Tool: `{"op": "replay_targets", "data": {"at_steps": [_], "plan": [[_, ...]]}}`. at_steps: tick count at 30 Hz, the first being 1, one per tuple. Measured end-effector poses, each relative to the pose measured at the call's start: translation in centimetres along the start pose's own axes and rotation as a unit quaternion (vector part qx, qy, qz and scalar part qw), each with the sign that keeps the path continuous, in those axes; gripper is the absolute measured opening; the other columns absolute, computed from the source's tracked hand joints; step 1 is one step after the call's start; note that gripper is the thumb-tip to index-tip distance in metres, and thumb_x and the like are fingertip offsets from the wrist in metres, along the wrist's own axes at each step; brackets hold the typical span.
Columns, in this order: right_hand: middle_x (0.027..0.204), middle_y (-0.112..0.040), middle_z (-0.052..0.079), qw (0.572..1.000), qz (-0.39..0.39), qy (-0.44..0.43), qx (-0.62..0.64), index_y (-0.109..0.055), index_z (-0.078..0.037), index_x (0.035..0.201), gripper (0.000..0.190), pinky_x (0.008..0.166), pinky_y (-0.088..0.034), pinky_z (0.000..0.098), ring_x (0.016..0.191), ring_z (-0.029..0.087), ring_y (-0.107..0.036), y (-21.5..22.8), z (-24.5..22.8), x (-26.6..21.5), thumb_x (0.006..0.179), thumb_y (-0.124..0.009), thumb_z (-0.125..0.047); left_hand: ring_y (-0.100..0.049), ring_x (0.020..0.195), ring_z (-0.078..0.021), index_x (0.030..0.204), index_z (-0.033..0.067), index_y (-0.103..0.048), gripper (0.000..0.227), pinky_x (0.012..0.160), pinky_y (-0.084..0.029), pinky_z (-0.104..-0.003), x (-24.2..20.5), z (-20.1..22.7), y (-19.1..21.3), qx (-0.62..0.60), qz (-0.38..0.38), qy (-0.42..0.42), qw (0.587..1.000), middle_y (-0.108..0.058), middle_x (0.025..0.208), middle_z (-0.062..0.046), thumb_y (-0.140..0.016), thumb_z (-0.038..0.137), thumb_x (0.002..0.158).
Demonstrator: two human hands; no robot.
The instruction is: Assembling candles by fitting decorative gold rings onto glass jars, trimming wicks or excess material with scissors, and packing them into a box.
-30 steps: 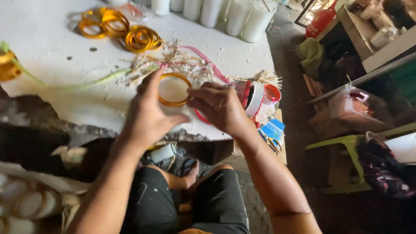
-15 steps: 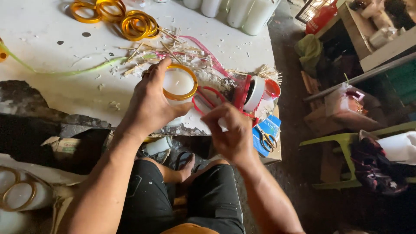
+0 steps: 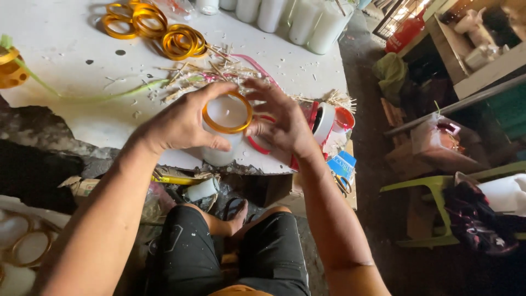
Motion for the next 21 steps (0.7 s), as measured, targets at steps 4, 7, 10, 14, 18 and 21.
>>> {"op": "replay_targets", "data": {"at_steps": [4,7,10,14,18,21], "plan": [[0.125,-0.068,0.02,0.998,0.006,-0.004,0.07,-0.055,-0.004,0.146,0.068,0.105,-0.052,0.0483,0.118,0.027,-0.063,-1.0,0.4,-0.7,0.085,-0.085,-0.007,-0.047,0.14,-0.038,0.156,-0.003,-0.029,0.119,0.117,-0.035,-0.05,-0.9,0.0,0.5,-0.048,-0.015,-0.001,0.999,-0.05,0.151,-0.026,-0.097,0.013,0.059],[0.101,-0.077,0.016,0.991,0.12,-0.037,0.042,-0.067,-0.001,0.133,0.041,0.096,-0.059,0.0414,0.098,0.02,-0.071,-0.2,2.1,-1.4,0.093,-0.076,-0.004,-0.05,0.138,-0.0345,0.158,-0.0031,-0.028,0.114,0.111,-0.045,-0.046,-2.6,-0.3,0.1,-0.08,0.042,-0.002,0.996,-0.047,0.153,-0.026,-0.094,0.007,0.066],[0.1,-0.075,0.016,0.981,0.157,-0.067,0.094,-0.07,0.0,0.128,0.03,0.094,-0.06,0.0419,0.097,0.019,-0.069,-0.7,3.2,-0.9,0.101,-0.068,-0.014,-0.052,0.135,-0.036,0.152,-0.0056,-0.038,0.104,0.111,-0.046,-0.047,-2.7,0.2,-1.3,-0.048,0.099,-0.012,0.994,-0.052,0.145,-0.027,-0.097,0.013,0.068],[0.111,-0.073,0.02,0.969,0.157,-0.067,0.177,-0.071,0.001,0.126,0.035,0.096,-0.058,0.0424,0.102,0.021,-0.068,-1.6,4.0,1.0,0.103,-0.069,-0.026,-0.057,0.131,-0.0375,0.146,-0.0057,-0.046,0.094,0.111,-0.048,-0.049,-2.2,0.2,-1.5,-0.048,0.132,-0.016,0.99,-0.058,0.137,-0.025,-0.098,0.013,0.069],[0.102,-0.072,0.023,0.939,0.191,-0.097,0.269,-0.076,0.004,0.111,0.024,0.09,-0.061,0.0467,0.091,0.029,-0.073,-2.5,6.7,0.9,0.094,-0.069,-0.01,-0.057,0.132,-0.035,0.146,-0.0043,-0.047,0.093,0.111,-0.048,-0.047,-1.9,-0.2,-1.2,-0.092,0.109,-0.009,0.99,-0.059,0.138,-0.024,-0.096,0.009,0.068],[0.1,-0.07,0.027,0.931,0.217,-0.056,0.286,-0.074,0.008,0.113,0.027,0.089,-0.06,0.0494,0.091,0.035,-0.072,-2.2,6.6,0.5,0.093,-0.068,-0.01,-0.055,0.132,-0.0391,0.146,-0.0068,-0.047,0.094,0.113,-0.046,-0.051,-1.6,0.6,-0.6,-0.104,0.085,-0.024,0.991,-0.058,0.139,-0.028,-0.096,0.008,0.067]]}}
Point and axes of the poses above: each hand's wrist, its own x-axis towards the middle knuckle, its own y-axis out of the back of the hand, z = x × y, the point moved 6 cm from there along x, towards the middle knuckle
